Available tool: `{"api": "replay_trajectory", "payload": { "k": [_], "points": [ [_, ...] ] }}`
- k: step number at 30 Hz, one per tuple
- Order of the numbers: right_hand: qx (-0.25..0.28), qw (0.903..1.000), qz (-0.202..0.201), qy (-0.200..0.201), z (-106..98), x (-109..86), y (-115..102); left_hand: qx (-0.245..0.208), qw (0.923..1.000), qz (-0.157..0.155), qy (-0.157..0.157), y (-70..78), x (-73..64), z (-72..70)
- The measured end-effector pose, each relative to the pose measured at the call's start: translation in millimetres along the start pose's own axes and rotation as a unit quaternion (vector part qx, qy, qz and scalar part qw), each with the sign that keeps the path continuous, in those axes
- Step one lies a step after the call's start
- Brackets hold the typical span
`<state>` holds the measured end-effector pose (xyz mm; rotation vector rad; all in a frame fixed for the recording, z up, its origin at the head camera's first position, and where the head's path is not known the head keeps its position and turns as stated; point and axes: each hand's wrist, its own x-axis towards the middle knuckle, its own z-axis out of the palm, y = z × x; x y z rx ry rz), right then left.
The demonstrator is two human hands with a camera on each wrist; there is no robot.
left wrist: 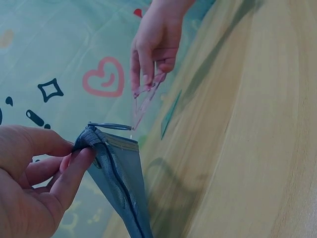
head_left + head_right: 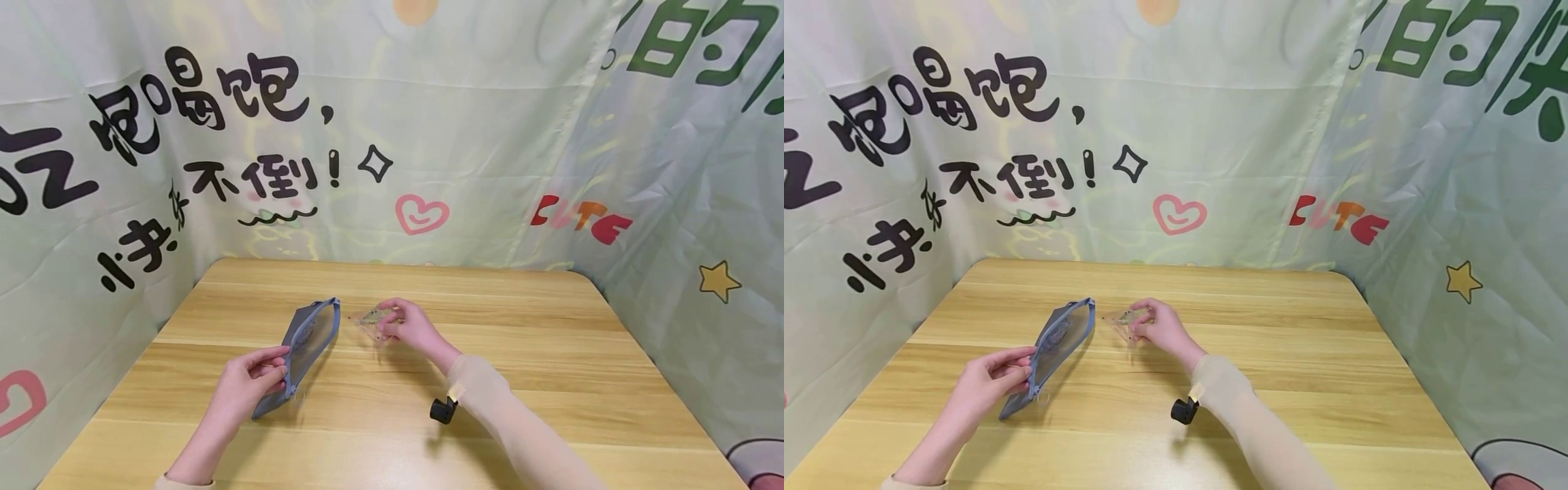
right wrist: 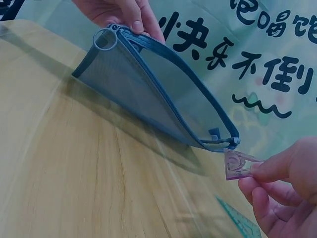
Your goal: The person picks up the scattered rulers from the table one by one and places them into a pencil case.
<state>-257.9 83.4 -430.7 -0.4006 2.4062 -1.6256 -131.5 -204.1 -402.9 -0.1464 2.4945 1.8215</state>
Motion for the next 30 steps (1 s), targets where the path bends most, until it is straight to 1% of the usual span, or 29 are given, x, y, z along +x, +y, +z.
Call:
{"api": "replay_trajectory", "payload": {
  "k": [7,15,21,30],
  "points": [
    [0.029,0.9996,0.005,-0.004,7.6,3.6,-6.4,0.000,1.0000,0.001,-0.001,0.4,0.2,0.0],
    [0.047,0.9987,0.018,-0.011,18.0,10.0,-11.5,0.000,1.0000,0.001,0.001,1.7,-0.4,0.7],
    [0.058,0.9981,0.016,-0.018,25.9,14.7,-12.8,0.000,1.0000,-0.001,-0.001,2.6,-0.3,1.4],
    [0.076,0.9962,0.034,-0.026,35.7,22.2,-18.3,-0.001,1.0000,-0.001,0.003,2.6,0.3,2.1]
  ]
}}
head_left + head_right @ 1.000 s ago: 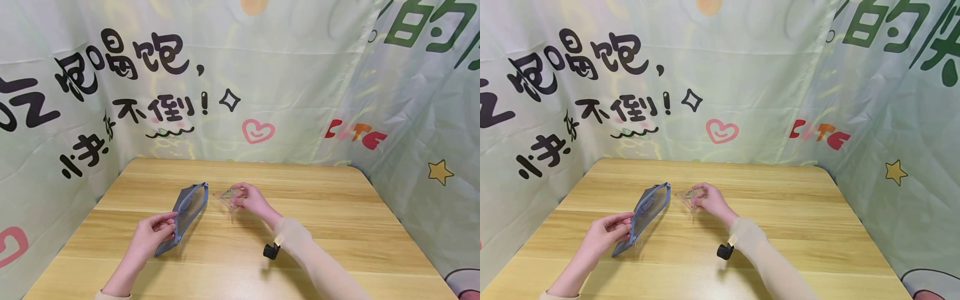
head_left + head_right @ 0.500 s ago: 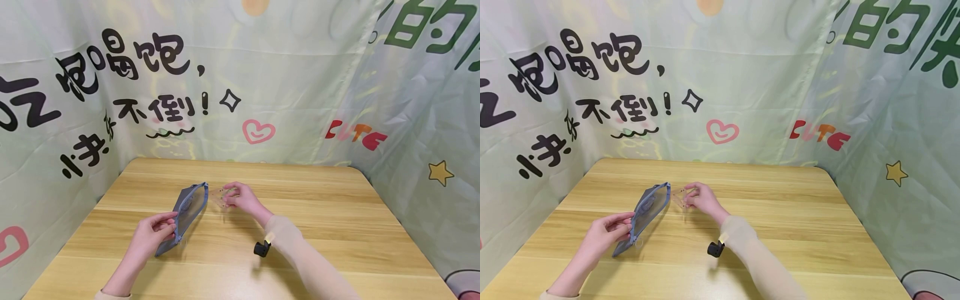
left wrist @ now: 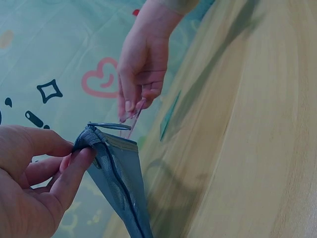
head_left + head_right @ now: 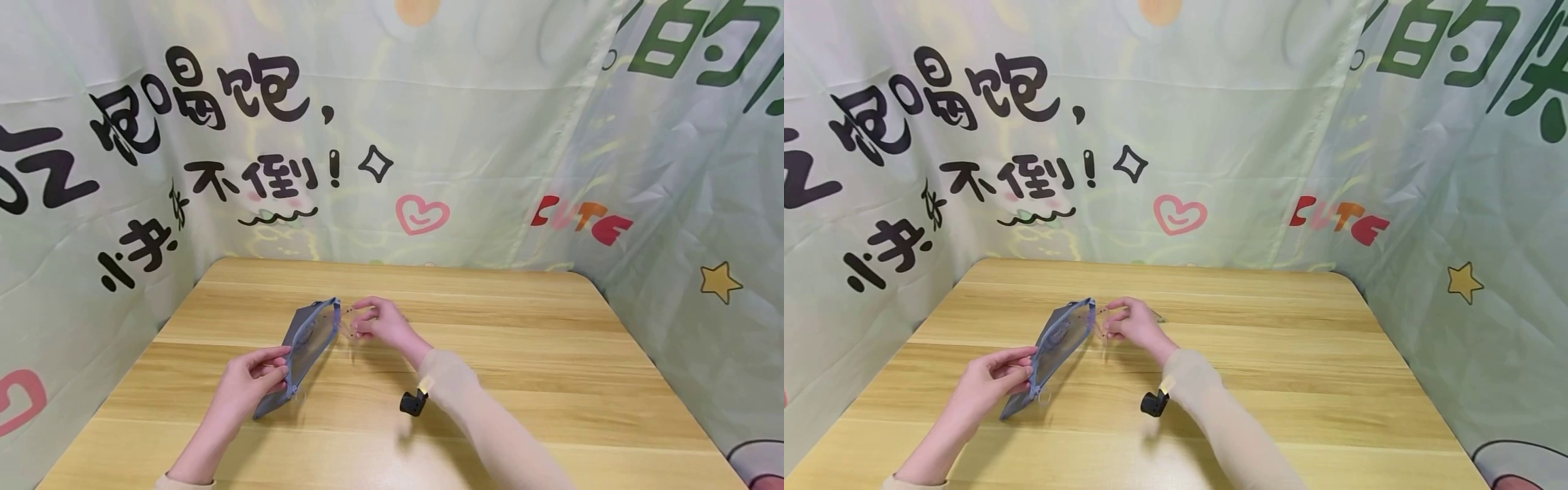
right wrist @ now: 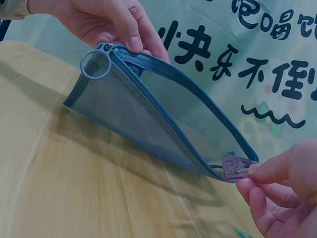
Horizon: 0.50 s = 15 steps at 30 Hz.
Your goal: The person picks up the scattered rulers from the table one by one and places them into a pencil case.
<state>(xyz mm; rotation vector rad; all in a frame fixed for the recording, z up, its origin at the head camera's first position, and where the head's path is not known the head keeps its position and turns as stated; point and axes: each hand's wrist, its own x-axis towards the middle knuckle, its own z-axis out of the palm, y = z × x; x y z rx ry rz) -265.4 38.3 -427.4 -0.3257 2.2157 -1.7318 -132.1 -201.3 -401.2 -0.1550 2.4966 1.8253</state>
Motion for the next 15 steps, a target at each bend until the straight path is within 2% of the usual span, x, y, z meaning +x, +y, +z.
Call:
{"api": "replay_trajectory", "payload": {
  "k": [15],
  "points": [
    [0.020,0.9998,0.003,-0.001,15.5,9.2,-4.2,-0.004,1.0000,0.005,-0.003,-2.2,0.8,0.6]
  ]
}}
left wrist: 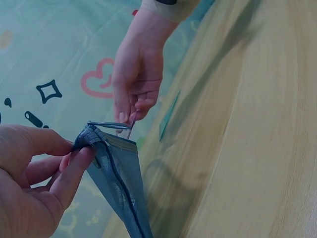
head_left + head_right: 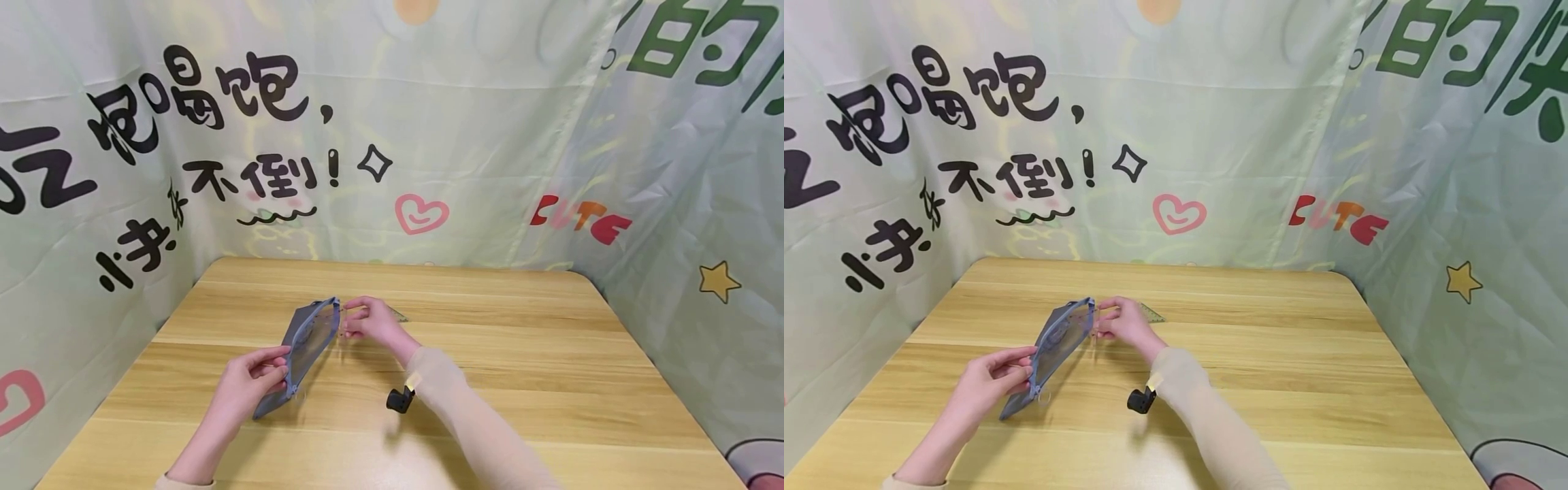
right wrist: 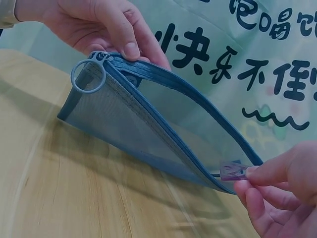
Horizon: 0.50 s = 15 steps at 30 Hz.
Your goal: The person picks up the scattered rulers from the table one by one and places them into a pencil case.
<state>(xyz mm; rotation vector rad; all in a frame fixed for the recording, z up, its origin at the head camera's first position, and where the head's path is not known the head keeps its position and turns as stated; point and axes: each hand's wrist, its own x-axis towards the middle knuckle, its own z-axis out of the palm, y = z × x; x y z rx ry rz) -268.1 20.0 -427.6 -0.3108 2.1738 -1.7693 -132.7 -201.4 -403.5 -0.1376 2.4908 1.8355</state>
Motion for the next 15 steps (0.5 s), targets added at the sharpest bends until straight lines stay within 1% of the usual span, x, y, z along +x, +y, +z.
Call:
{"api": "replay_trajectory", "payload": {
  "k": [6,15],
  "points": [
    [0.006,0.9998,0.017,0.013,6.7,3.3,-2.0,0.000,1.0000,-0.002,0.001,0.4,0.2,0.7],
    [0.018,0.9993,0.027,0.019,13.0,9.2,-2.2,0.004,1.0000,-0.001,0.002,0.9,-0.1,0.7]
  ]
}}
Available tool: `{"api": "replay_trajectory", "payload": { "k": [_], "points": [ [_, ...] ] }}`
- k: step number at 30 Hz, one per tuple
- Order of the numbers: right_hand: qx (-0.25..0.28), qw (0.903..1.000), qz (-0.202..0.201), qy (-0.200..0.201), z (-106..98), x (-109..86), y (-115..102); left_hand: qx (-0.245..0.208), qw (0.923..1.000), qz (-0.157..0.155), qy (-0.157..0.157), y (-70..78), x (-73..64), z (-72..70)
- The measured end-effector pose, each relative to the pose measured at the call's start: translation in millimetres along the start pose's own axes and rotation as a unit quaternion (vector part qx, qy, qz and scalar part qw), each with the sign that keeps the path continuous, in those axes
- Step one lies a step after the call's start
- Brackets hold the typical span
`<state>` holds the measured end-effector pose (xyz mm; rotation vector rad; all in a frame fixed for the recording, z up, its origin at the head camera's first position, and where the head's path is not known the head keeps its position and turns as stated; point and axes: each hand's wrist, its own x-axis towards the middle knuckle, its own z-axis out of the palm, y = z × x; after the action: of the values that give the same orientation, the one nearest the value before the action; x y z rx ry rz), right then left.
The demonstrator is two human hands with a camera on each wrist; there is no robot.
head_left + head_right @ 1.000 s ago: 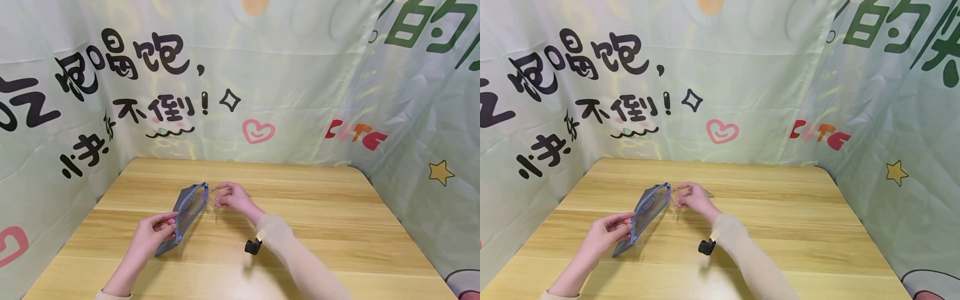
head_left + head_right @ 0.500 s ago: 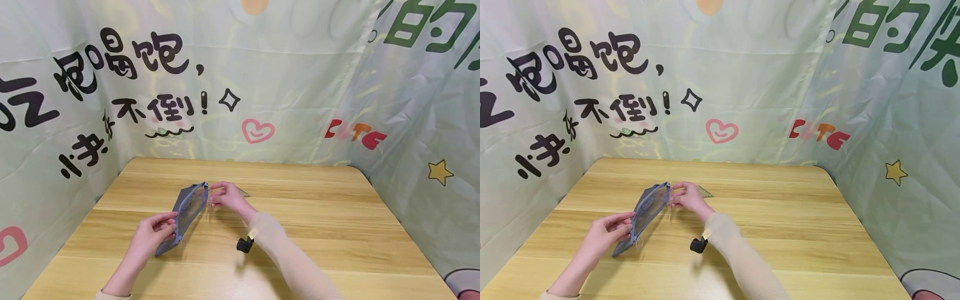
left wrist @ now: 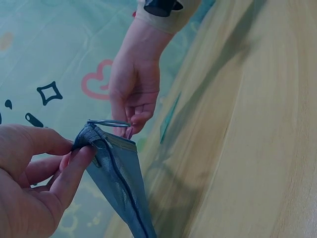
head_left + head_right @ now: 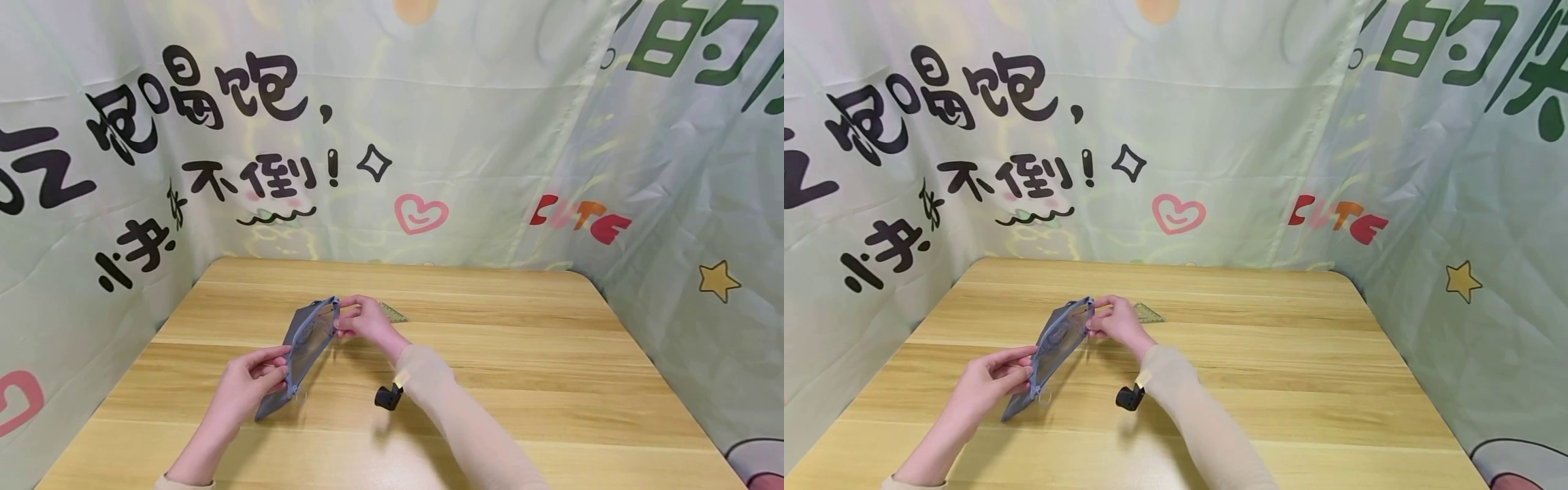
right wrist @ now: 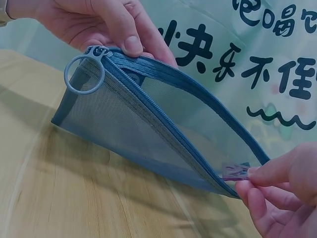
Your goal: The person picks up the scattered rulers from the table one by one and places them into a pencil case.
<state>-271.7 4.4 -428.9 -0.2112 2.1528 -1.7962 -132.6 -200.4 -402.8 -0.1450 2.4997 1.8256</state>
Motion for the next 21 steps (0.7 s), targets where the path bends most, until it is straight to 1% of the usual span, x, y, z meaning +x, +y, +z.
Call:
{"api": "replay_trajectory", "payload": {
  "k": [6,11,21],
  "points": [
    [0.002,1.0000,-0.005,0.005,3.6,3.1,0.6,-0.006,0.9999,0.007,-0.005,-0.3,0.2,0.6],
    [0.004,0.9999,0.000,0.010,6.0,2.2,-3.3,-0.010,0.9999,0.012,-0.007,-0.4,0.2,0.8],
    [-0.003,0.9998,0.006,0.019,8.5,7.1,-4.5,-0.011,0.9999,0.009,-0.010,0.5,-0.6,1.3]
  ]
}}
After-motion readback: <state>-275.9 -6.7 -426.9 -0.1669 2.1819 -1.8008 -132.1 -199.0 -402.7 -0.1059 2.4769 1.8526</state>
